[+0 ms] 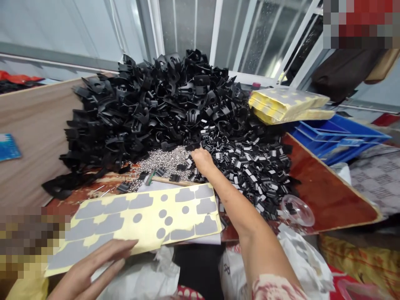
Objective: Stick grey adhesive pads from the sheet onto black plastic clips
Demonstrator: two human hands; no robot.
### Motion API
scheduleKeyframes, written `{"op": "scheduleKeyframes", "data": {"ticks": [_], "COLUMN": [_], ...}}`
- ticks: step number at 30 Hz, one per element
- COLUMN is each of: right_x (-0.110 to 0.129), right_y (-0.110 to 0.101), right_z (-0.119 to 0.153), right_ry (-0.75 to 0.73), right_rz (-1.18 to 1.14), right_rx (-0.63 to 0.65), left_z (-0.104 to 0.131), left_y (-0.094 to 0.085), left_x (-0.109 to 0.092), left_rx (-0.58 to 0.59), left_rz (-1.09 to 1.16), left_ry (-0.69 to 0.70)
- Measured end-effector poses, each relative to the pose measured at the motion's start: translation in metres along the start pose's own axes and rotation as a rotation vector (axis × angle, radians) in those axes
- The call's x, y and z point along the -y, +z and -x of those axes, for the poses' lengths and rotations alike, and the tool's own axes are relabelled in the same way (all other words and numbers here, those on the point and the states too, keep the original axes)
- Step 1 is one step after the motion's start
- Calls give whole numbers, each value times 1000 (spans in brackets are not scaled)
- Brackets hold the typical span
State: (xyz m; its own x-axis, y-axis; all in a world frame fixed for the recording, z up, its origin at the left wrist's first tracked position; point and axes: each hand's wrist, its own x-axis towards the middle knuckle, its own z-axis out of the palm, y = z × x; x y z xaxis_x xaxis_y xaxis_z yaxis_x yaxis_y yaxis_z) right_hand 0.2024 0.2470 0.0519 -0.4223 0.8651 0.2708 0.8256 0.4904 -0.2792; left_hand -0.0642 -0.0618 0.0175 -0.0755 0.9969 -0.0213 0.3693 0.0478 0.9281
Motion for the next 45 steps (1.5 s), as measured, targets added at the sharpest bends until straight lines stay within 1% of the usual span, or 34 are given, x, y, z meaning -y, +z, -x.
{"op": "scheduleKeyframes", "data": {"ticks": [1,2,3,4,5,6,7,8,9,10,11,13,15,17,19,21,23,24,25,26,28,29,30,31,32,33,35,37,39,41,45], "right_x": [7,16,29,45,61,77,91,101,106,106,101,80,57,42,38,40,41,40,37,32,23,20,18,18,21,25,41,59,75,86,93], "right_y": [-2,-3,-4,-4,-3,-1,2,5,7,10,12,17,26,38,51,60,61,58,54,47,32,25,19,14,11,10,10,13,16,20,29], "right_z": [10,24,42,61,82,103,122,139,152,162,168,172,170,169,169,172,174,175,176,176,176,176,176,176,176,176,177,178,179,178,176], "right_ry": [12,31,53,89,131,154,184,223,247,260,265,266,247,184,121,119,167,193,205,201,158,131,112,105,108,114,135,156,154,138,150], "right_rz": [-14,-82,-196,-406,-713,-1001,-1226,-1371,-1430,-1419,-1359,-1152,-911,-674,-503,-461,-539,-621,-733,-866,-1135,-1242,-1318,-1363,-1375,-1352,-1218,-1058,-969,-947,-984], "right_rx": [-27,-58,-75,-92,-62,28,100,125,112,80,34,-79,-163,-198,-198,-205,-199,-175,-114,-10,260,365,415,397,316,207,8,-107,-148,-165,-183], "left_z": [-10,-21,-32,-42,-52,-60,-67,-72,-76,-78,-80,-85,-92,-102,-112,-119,-122,-123,-124,-125,-127,-127,-127,-127,-125,-121,-111,-99,-89,-82,-79], "left_y": [6,14,22,31,40,50,58,66,72,77,79,80,77,73,70,69,69,69,70,71,73,74,75,75,74,74,72,72,73,75,77], "left_x": [-5,-10,-15,-20,-25,-30,-35,-39,-42,-44,-44,-41,-35,-28,-21,-14,-7,-5,-3,-1,0,0,-1,-3,-6,-9,-17,-25,-31,-34,-36], "left_rx": [-1,-15,-50,-100,-144,-181,-186,-166,-136,-107,-87,-91,-113,-76,-25,-16,-56,-78,-93,-103,-115,-119,-125,-128,-123,-106,-23,83,149,169,185], "left_rz": [21,44,74,110,155,207,264,329,400,470,534,650,752,839,888,921,949,954,954,953,953,955,957,955,952,956,996,1067,1125,1154,1168], "left_ry": [-9,-13,-11,1,27,65,103,129,132,107,56,-90,-239,-353,-409,-434,-460,-476,-487,-493,-489,-482,-471,-458,-445,-431,-407,-387,-382,-385,-374]}}
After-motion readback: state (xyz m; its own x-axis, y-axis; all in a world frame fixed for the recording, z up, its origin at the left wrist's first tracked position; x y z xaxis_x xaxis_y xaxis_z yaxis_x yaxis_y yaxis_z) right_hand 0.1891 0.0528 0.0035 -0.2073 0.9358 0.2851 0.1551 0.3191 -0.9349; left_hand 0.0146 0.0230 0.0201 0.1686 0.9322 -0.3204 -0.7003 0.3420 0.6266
